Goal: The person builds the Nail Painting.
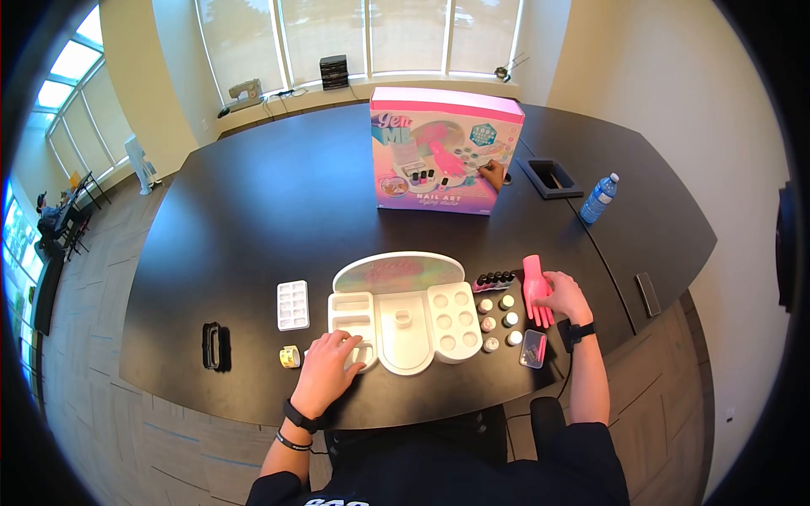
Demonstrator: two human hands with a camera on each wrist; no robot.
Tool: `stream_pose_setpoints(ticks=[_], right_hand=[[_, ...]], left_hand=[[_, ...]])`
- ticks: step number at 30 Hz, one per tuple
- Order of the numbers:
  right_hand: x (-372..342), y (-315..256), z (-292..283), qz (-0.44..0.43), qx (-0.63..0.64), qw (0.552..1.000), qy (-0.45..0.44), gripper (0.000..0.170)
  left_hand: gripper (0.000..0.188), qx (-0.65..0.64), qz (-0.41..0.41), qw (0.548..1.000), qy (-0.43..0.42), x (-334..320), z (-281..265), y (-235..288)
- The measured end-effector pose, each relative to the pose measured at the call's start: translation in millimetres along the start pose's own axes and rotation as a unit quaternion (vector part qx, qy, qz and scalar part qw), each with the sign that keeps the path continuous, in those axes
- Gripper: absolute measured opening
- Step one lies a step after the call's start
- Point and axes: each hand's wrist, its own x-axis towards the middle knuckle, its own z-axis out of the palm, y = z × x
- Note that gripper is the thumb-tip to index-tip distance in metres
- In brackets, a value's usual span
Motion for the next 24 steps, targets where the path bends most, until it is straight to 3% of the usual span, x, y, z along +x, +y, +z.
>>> stream_pose_setpoints(ticks=[6, 18, 24], right_hand=[[3.4, 5.6, 2.0, 0.015, 0.023, 1.000, -0.015, 0.088], [-5.5, 0.0, -4.4, 0.025, 0.021, 0.999, 0.039, 0.085], [-14.1, -1.5, -17.1, 0.020, 0.091, 0.994, 0.060, 0.083]], left_hand=[[0.042, 0.013, 0.013, 1.000, 0.004, 0.7, 4.7, -4.6], [0.039, 0.002, 0.006, 1.000, 0.030, 3.3, -1.0, 1.2], [0.037, -0.002, 0.016, 0.999, 0.045, 4.0, -4.4, 2.6]])
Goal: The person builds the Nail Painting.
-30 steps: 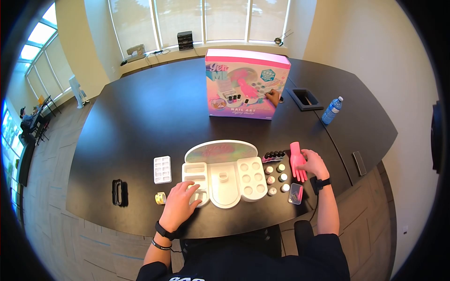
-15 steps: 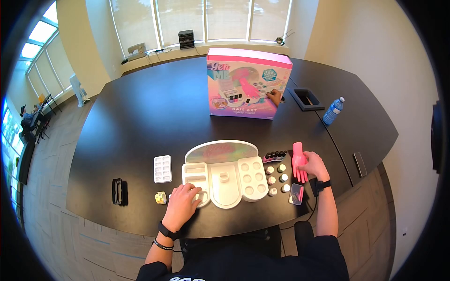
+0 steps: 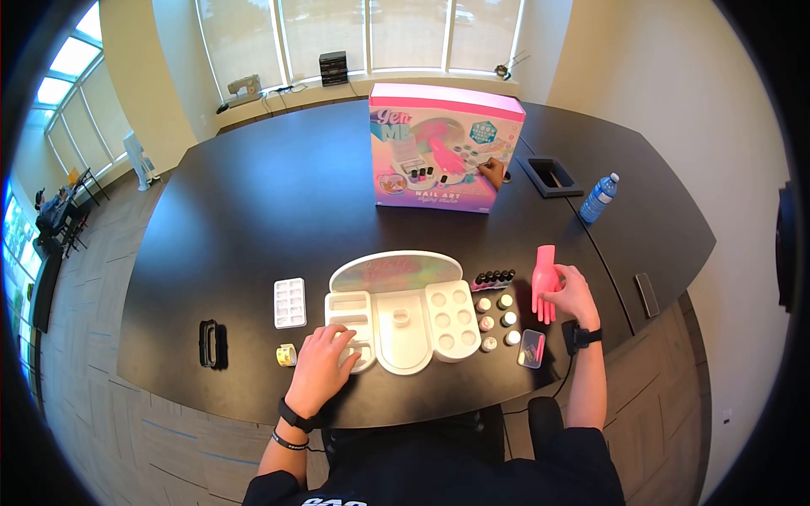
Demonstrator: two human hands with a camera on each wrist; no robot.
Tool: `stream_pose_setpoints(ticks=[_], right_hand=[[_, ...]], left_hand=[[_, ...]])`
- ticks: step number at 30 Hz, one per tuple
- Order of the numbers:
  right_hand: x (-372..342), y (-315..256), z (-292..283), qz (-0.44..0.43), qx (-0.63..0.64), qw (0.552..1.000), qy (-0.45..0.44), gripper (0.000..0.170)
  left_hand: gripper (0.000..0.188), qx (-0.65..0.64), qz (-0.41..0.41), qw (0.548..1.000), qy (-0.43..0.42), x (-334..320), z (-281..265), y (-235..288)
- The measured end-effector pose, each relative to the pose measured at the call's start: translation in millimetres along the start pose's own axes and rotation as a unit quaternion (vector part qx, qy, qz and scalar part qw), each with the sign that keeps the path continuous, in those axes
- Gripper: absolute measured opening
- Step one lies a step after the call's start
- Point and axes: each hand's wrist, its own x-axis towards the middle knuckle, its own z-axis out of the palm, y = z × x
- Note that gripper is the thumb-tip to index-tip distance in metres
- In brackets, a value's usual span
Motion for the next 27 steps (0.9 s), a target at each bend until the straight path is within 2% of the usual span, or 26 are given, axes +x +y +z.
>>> stream_pose_setpoints(ticks=[3, 5, 9, 15, 19, 23, 27], right_hand=[[-11.2, -21.2, -14.7, -0.020, 0.027, 0.999, 0.015, 0.083], [-17.7, -38.1, -21.2, -0.071, 0.066, 0.995, 0.025, 0.081], [-34.4, -81.2, -26.5, -0.118, 0.099, 0.988, 0.023, 0.079], [-57.6, -139.9, -15.8, -0.212, 0.144, 0.967, -0.012, 0.076], [-73.0, -176.0, -3.5, -0.215, 0.174, 0.959, -0.061, 0.079], [-80.6, -197.2, 13.4, -0.226, 0.191, 0.951, -0.087, 0.081], [-85.5, -211.3, 26.4, -0.238, 0.199, 0.943, -0.122, 0.083]], left_hand=[[0.037, 0.002, 0.004, 1.000, 0.008, 1.5, -3.9, 3.6], [0.037, 0.006, 0.017, 1.000, 0.017, 4.9, -6.7, 7.0], [0.042, -0.012, 0.027, 0.999, 0.030, 13.8, -13.3, 18.6], [0.049, -0.055, 0.071, 0.995, 0.041, 26.3, -16.2, 33.8], [0.057, -0.108, 0.115, 0.987, 0.027, 34.1, -14.8, 47.1], [0.075, -0.125, 0.136, 0.983, 0.003, 37.7, -5.1, 52.9], [0.084, -0.151, 0.132, 0.980, -0.007, 39.7, -4.8, 60.4]])
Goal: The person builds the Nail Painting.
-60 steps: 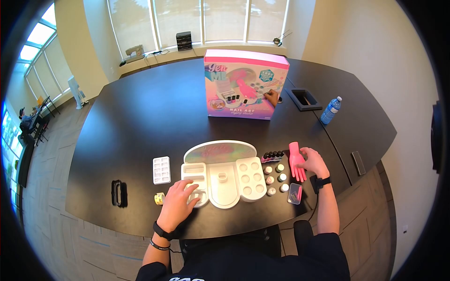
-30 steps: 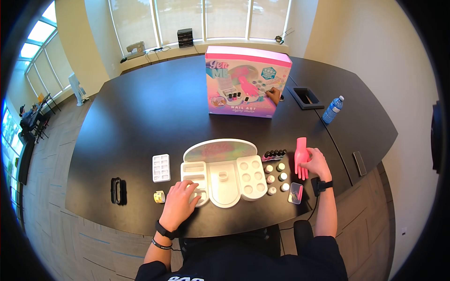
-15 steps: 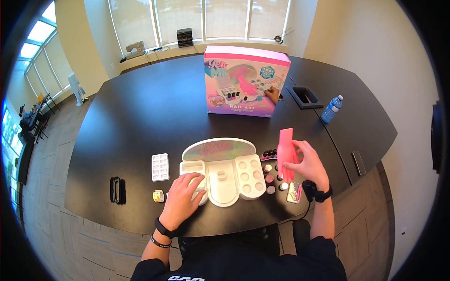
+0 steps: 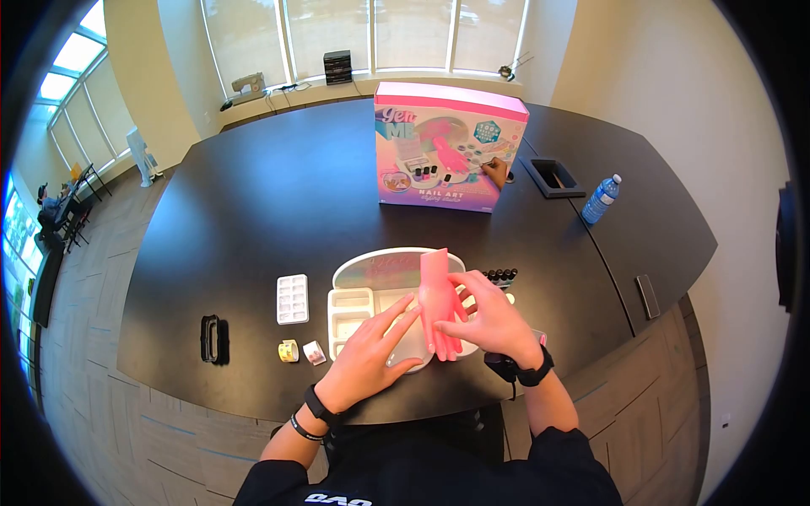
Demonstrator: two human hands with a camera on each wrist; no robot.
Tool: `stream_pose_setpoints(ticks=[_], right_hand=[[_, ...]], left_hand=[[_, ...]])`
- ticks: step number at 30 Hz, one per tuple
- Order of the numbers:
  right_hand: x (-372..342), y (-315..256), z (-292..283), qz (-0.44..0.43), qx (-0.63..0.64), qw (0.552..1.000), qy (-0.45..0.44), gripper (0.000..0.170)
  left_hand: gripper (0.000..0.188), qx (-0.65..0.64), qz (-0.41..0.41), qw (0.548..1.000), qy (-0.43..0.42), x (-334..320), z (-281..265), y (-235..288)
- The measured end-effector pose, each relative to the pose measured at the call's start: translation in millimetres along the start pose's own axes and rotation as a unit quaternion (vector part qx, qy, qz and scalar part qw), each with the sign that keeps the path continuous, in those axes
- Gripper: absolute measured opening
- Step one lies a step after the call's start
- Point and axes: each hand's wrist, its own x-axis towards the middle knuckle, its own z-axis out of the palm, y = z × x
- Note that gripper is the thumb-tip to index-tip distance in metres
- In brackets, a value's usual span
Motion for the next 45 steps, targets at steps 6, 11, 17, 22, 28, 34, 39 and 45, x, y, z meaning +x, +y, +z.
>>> stream_pose_setpoints(ticks=[6, 11, 17, 22, 28, 34, 39, 45], right_hand=[[2.4, 1.6, 18.0, 0.012, 0.004, 1.000, -0.010, 0.083], [4.0, 15.0, 35.6, 0.000, 0.006, 1.000, 0.002, 0.080], [4.9, 16.2, 44.8, 0.020, 0.031, 0.999, 0.000, 0.070], [6.8, 19.0, 49.4, 0.019, 0.032, 0.999, -0.013, 0.057], [10.9, 30.5, 62.4, 0.020, 0.042, 0.999, -0.001, 0.050], [10.3, 36.1, 68.7, 0.024, 0.044, 0.999, 0.002, 0.049], [10.0, 39.3, 70.1, 0.029, 0.045, 0.999, -0.002, 0.049], [8.4, 38.1, 72.2, 0.018, 0.034, 0.999, -0.001, 0.049]], left_hand=[[0.089, 0.002, -0.012, 1.000, -0.001, -3.4, 3.3, -4.0], [0.084, 0.013, -0.024, 1.000, 0.015, -10.1, 10.0, -15.2], [0.081, 0.021, -0.034, 0.999, 0.004, -17.0, 10.1, -25.7], [0.078, 0.036, -0.044, 0.998, -0.019, -20.9, 6.8, -33.0], [0.072, 0.046, -0.044, 0.997, -0.035, -24.2, 8.0, -44.0], [0.070, 0.049, -0.050, 0.996, -0.047, -26.0, 8.5, -46.1], [0.069, 0.044, -0.057, 0.996, -0.056, -25.2, 7.1, -46.5], [0.069, 0.033, -0.057, 0.996, -0.056, -24.8, 4.4, -45.3]])
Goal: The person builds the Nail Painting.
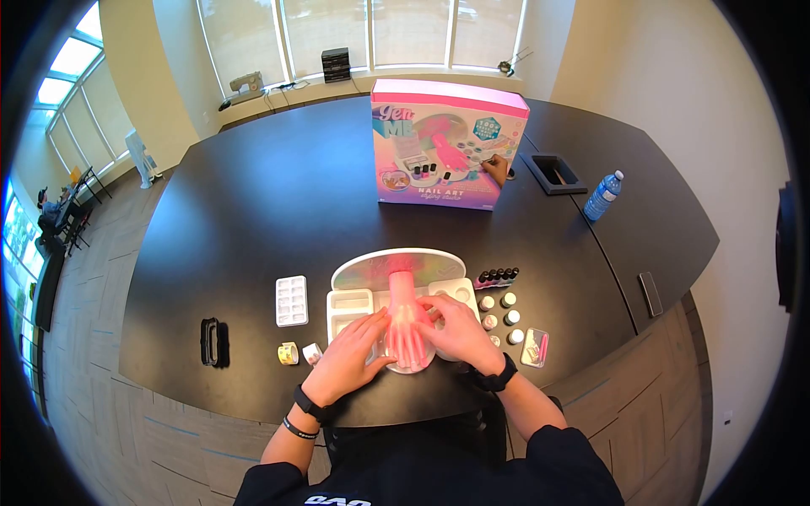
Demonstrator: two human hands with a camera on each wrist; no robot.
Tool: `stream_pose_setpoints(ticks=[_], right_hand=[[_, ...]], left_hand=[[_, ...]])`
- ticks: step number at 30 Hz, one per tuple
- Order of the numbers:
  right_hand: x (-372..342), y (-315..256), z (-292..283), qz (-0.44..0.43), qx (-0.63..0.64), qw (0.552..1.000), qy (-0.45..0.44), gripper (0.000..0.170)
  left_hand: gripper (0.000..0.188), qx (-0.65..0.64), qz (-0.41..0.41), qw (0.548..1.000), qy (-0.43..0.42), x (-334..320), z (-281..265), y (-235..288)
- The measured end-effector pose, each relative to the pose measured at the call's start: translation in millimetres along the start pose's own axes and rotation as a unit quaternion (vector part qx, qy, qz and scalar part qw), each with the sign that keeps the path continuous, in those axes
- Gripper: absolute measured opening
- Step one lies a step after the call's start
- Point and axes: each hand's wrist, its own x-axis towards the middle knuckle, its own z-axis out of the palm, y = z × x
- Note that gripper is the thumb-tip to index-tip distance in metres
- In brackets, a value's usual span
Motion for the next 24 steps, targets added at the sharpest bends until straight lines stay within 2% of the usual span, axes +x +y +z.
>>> stream_pose_setpoints(ticks=[2, 8, 24], right_hand=[[-1.5, -2.9, 0.9, -0.005, -0.003, 1.000, 0.014, 0.045], [-2.0, -2.2, 0.4, -0.001, 0.005, 1.000, 0.001, 0.049], [-2.5, -0.1, 7.4, -0.006, -0.034, 0.999, 0.008, 0.046]], left_hand=[[0.070, -0.001, -0.002, 1.000, -0.006, -0.5, -0.5, -0.5], [0.070, -0.006, -0.007, 1.000, -0.008, -1.4, 0.7, -2.3], [0.071, 0.018, 0.006, 1.000, -0.013, -3.9, 1.7, -8.6]])
